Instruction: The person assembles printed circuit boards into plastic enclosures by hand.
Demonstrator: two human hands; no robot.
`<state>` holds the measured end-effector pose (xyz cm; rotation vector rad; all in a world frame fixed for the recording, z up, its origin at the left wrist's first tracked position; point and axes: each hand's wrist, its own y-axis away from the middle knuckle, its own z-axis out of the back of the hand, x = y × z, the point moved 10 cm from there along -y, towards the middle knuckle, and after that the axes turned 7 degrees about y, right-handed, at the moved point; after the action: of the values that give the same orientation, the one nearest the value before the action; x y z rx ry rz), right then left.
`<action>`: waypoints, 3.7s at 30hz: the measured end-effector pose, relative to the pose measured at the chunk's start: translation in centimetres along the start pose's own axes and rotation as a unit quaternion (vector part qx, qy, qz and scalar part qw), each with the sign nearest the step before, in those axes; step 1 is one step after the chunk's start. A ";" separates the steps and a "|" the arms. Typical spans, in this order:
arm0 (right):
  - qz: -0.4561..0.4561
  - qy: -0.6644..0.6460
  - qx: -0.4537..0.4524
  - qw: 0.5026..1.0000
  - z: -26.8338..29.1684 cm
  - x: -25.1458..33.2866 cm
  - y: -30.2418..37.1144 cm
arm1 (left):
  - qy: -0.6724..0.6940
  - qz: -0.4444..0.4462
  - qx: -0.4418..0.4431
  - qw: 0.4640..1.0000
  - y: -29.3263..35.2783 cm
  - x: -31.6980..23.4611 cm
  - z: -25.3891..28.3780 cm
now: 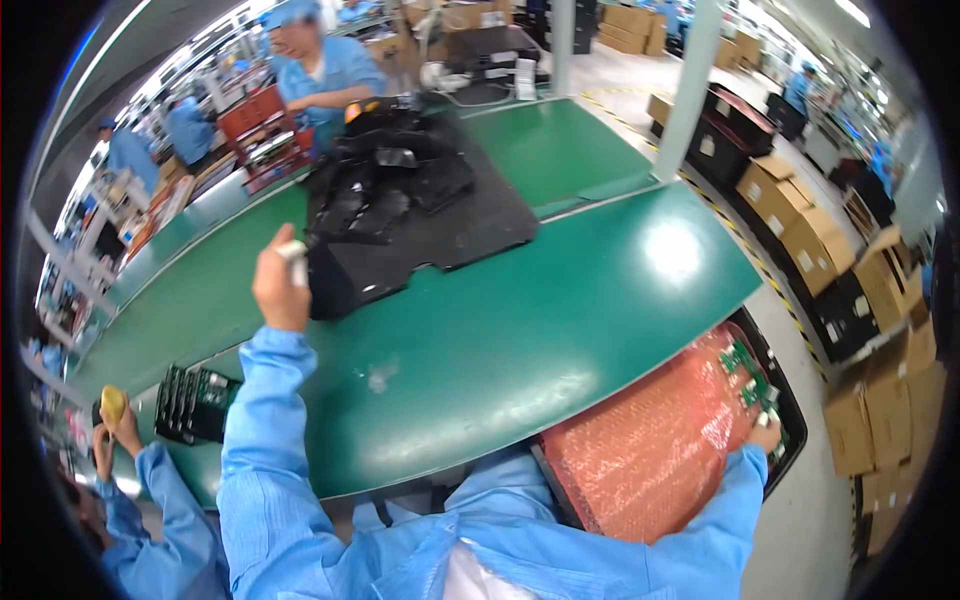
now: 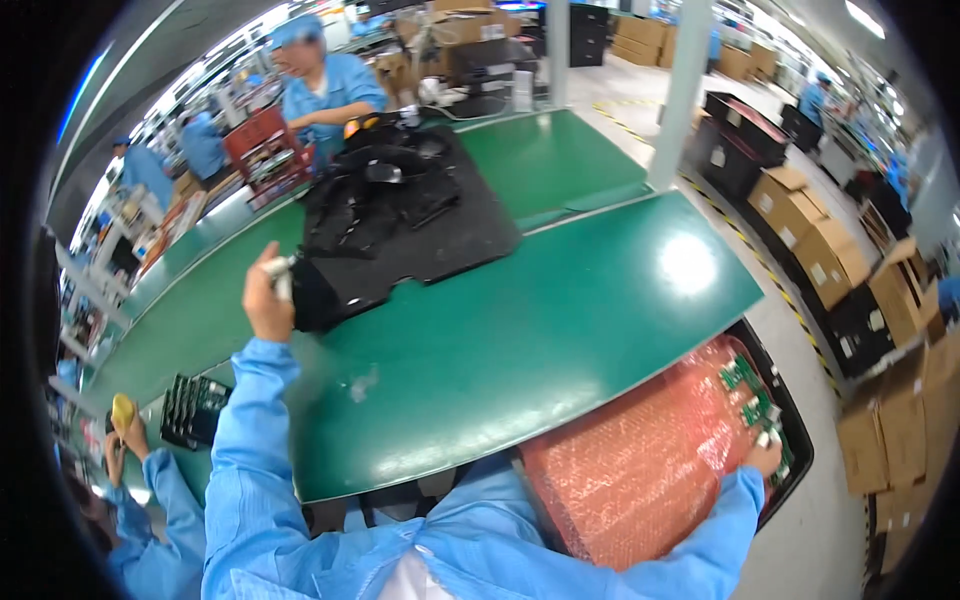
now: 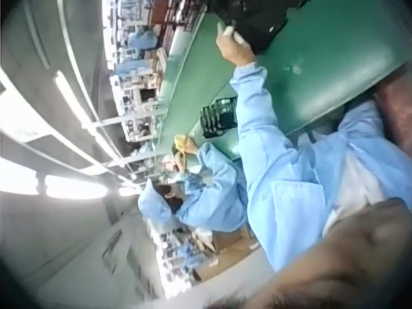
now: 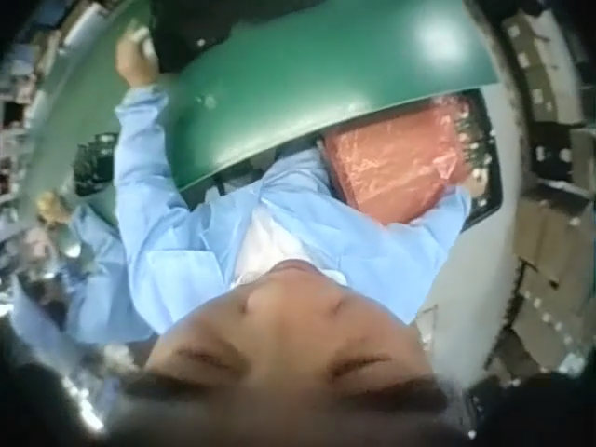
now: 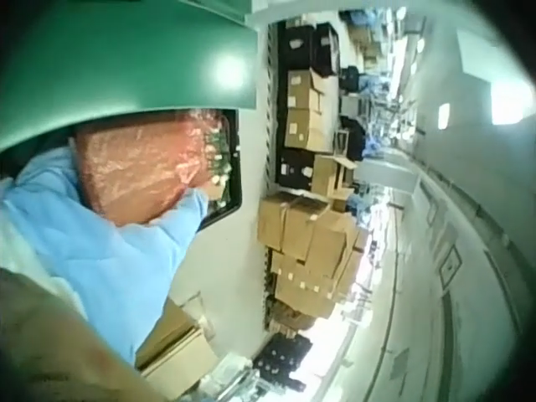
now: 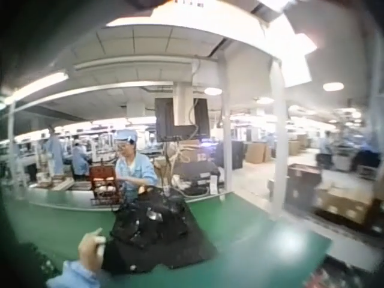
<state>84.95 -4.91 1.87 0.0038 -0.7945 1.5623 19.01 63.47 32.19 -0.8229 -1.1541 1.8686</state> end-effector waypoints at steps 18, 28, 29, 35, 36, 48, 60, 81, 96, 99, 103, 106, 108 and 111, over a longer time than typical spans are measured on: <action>0.117 -0.647 0.495 0.568 5.4 66.4 26.1 | 0.039 0.133 0.513 0.847 11.2 -0.6 -2.1; 0.137 -0.617 0.554 0.541 5.2 74.1 38.7 | 0.182 0.237 0.430 0.852 11.6 -1.0 -0.9; 0.141 -0.615 0.556 0.541 5.8 73.7 38.9 | 0.249 0.265 0.401 0.841 11.1 0.0 -0.4; 0.186 -0.579 0.587 0.535 10.4 73.6 41.0 | 0.644 0.475 0.110 0.590 11.4 1.4 1.0; 0.182 -0.581 0.585 0.535 10.4 73.6 41.0 | 0.644 0.476 0.109 0.588 11.5 1.3 0.9; 0.186 -0.553 0.600 0.548 10.3 73.5 41.0 | 0.641 0.433 0.138 0.618 9.0 -0.9 1.4; -0.052 -0.579 0.715 0.388 9.9 73.8 43.1 | 0.512 0.331 0.243 0.754 9.5 0.0 0.4; 0.562 -0.520 0.122 0.632 20.2 74.1 42.8 | 0.481 0.495 0.008 0.724 11.0 4.3 3.7; 0.043 -0.622 0.657 0.423 6.1 74.7 45.0 | 0.557 0.502 -0.011 0.662 11.7 2.8 2.1; 0.055 -0.590 0.637 0.493 3.2 73.9 44.7 | 0.090 0.220 0.051 0.970 6.6 -1.6 6.3; 0.128 -0.479 0.666 0.558 1.8 73.3 46.2 | 0.127 0.047 0.192 0.972 6.6 -5.4 3.2; 0.091 -0.498 0.691 0.516 2.5 73.2 46.4 | 0.057 0.058 0.265 0.961 8.0 -5.3 1.7; 0.071 -0.503 0.719 0.474 4.6 73.6 46.1 | 0.048 0.060 0.280 0.957 7.6 -5.7 2.2; 0.110 -0.521 0.774 0.343 8.5 74.9 46.9 | 0.046 0.086 0.253 0.962 7.0 -6.0 3.7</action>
<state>26.47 59.48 19.64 2.6226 0.2482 1.8498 16.95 54.73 27.89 -0.7193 -0.5151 2.1134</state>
